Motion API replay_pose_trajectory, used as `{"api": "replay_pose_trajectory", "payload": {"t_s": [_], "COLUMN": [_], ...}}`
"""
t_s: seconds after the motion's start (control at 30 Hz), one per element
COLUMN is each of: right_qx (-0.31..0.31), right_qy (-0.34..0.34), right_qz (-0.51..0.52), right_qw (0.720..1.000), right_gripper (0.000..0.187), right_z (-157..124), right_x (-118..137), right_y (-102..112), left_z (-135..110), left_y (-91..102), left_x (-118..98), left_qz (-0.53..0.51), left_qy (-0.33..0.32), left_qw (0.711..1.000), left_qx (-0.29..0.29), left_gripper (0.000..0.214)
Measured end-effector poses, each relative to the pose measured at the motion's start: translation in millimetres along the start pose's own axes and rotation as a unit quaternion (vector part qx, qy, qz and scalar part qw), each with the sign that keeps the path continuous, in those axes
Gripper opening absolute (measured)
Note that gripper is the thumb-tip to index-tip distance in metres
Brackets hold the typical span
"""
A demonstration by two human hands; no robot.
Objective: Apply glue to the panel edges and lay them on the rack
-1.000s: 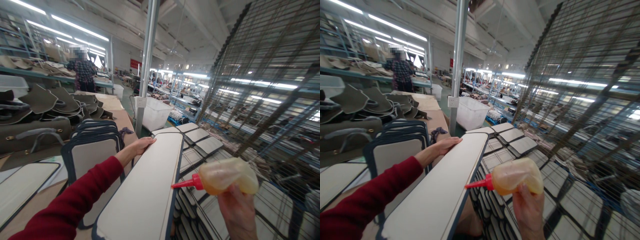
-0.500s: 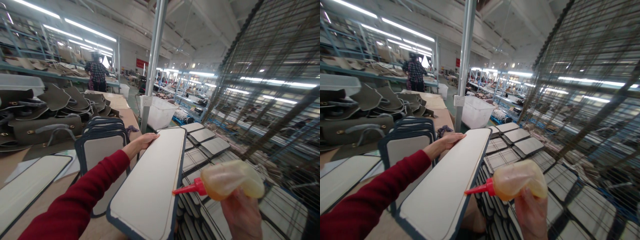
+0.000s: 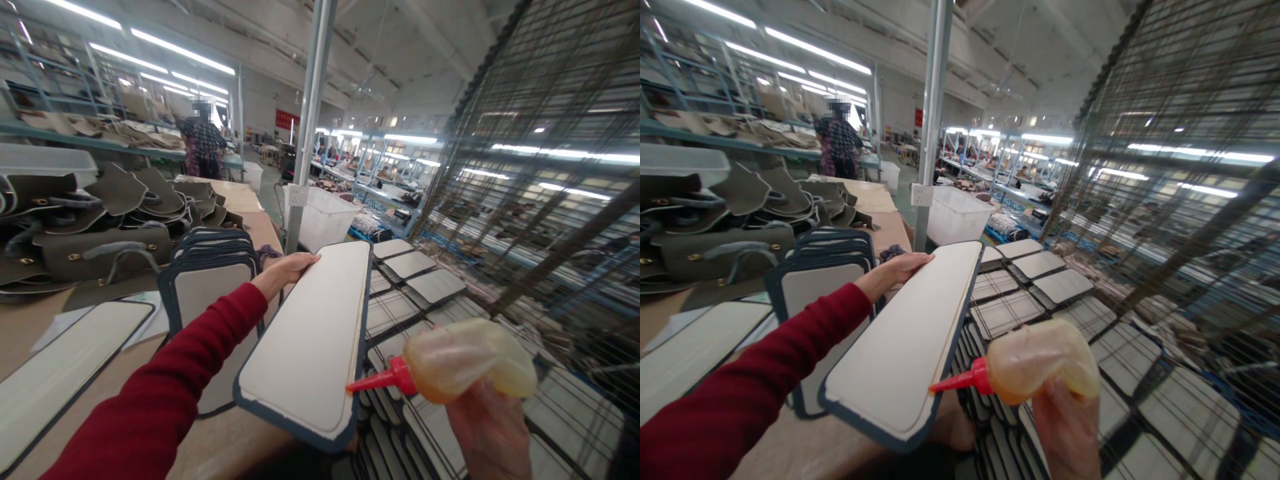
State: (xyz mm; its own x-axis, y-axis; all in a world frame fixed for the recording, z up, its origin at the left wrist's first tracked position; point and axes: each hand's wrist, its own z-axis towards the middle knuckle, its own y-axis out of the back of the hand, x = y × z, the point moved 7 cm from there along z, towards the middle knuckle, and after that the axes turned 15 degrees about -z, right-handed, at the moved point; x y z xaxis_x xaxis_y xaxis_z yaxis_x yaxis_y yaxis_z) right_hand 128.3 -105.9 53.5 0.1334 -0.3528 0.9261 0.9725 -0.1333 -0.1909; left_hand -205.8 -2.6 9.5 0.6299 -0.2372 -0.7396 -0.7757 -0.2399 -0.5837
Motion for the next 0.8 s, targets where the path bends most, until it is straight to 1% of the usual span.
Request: {"api": "replay_pose_trajectory", "payload": {"t_s": [0.1,0.27,0.4,0.5,0.6,0.7,0.8], "right_qx": [-0.001,-0.008,-0.001,-0.011,-0.031,-0.049,-0.064], "right_qy": [-0.004,-0.018,-0.025,-0.028,-0.024,-0.018,0.0], "right_qz": [-0.004,-0.007,-0.004,-0.004,-0.005,-0.004,-0.018], "right_qw": [1.0,1.0,1.0,1.0,0.999,0.999,0.998], "right_gripper": [0.066,0.063,0.064,0.063,0.055,0.04,0.034], "right_z": [-1,-4,-4,-4,-4,-4,-6], "right_x": [-1,-5,-7,-7,-8,-8,-3], "right_y": [1,4,4,5,9,14,19], "left_z": [1,0,0,0,2,4,6], "left_y": [1.2,2.7,5.4,9.0,14.0,20.4,26.9], "left_x": [-2,-5,-8,-10,-13,-16,-20], "left_qz": [0.001,0.002,-0.006,-0.018,-0.034,-0.053,-0.075], "left_qy": [0.001,0.0,-0.009,-0.016,-0.021,-0.028,-0.04], "left_qw": [1.0,1.0,0.999,0.999,0.998,0.996,0.993], "left_qx": [-0.008,-0.023,-0.035,-0.044,-0.056,-0.071,-0.084], "left_gripper": [0.02,0.02,0.022,0.022,0.02,0.019,0.021]}}
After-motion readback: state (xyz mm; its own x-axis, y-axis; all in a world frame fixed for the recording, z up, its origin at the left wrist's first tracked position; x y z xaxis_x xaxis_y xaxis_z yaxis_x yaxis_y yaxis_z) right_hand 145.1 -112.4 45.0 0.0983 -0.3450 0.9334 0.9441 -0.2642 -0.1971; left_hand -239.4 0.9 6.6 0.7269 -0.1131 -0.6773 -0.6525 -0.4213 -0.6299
